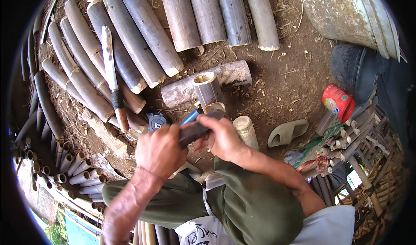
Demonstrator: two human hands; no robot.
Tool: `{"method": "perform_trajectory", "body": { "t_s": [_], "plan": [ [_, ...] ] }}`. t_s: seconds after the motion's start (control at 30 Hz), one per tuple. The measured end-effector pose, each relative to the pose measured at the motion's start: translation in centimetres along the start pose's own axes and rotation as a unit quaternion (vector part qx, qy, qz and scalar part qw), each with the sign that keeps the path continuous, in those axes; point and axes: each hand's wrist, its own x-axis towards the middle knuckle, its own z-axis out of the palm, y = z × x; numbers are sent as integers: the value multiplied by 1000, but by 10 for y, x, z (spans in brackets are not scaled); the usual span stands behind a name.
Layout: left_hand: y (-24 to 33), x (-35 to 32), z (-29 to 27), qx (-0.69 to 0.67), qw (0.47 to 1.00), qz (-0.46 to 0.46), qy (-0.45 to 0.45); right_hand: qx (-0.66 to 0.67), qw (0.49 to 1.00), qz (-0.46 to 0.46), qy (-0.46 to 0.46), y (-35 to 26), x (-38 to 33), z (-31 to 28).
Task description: The person measures, cuts, and carves bamboo segments using a measuring tape, saw, and carving tool.
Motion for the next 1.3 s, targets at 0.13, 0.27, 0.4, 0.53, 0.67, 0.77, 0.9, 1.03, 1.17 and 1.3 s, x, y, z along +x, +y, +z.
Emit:
{"method": "perform_trajectory", "body": {
  "t_s": [0.13, 0.27, 0.4, 0.53, 0.67, 0.77, 0.9, 1.03, 1.17, 1.3],
  "plan": [
    [72, 73, -65, 224, 952, 192, -85, 343, 937, 41, -46, -14, -10, -28],
    [18, 9, 11, -80, 994, -45, -57, -55, 997, 5, 61, 0, -4, -16],
    [13, -41, 63, -277, 943, -184, 20, -272, 960, 62, 13, 7, 1, -5],
    [30, 25, -28, 35, 998, -11, -58, 66, 998, 18, -8, -17, -6, -11],
    [106, 81, -64, 272, 936, 190, -116, 297, 954, -15, 50, -17, -12, -30],
    [93, 67, -67, 270, 935, 188, -130, 257, 964, 21, -60, -8, -12, -34],
    [15, 22, -24, 108, 960, 148, -211, 163, 972, 131, -108, 25, -20, -60],
    [15, -36, 60, -106, 991, 37, -69, -103, 987, 101, 70, 14, -32, -57],
    [103, -42, 156, -298, 947, -122, 14, -440, 861, -147, 208, 9, -31, -64],
    [86, -34, 153, -186, 980, -67, 1, -461, 852, -181, 171, 23, -28, -80]
  ]
}}
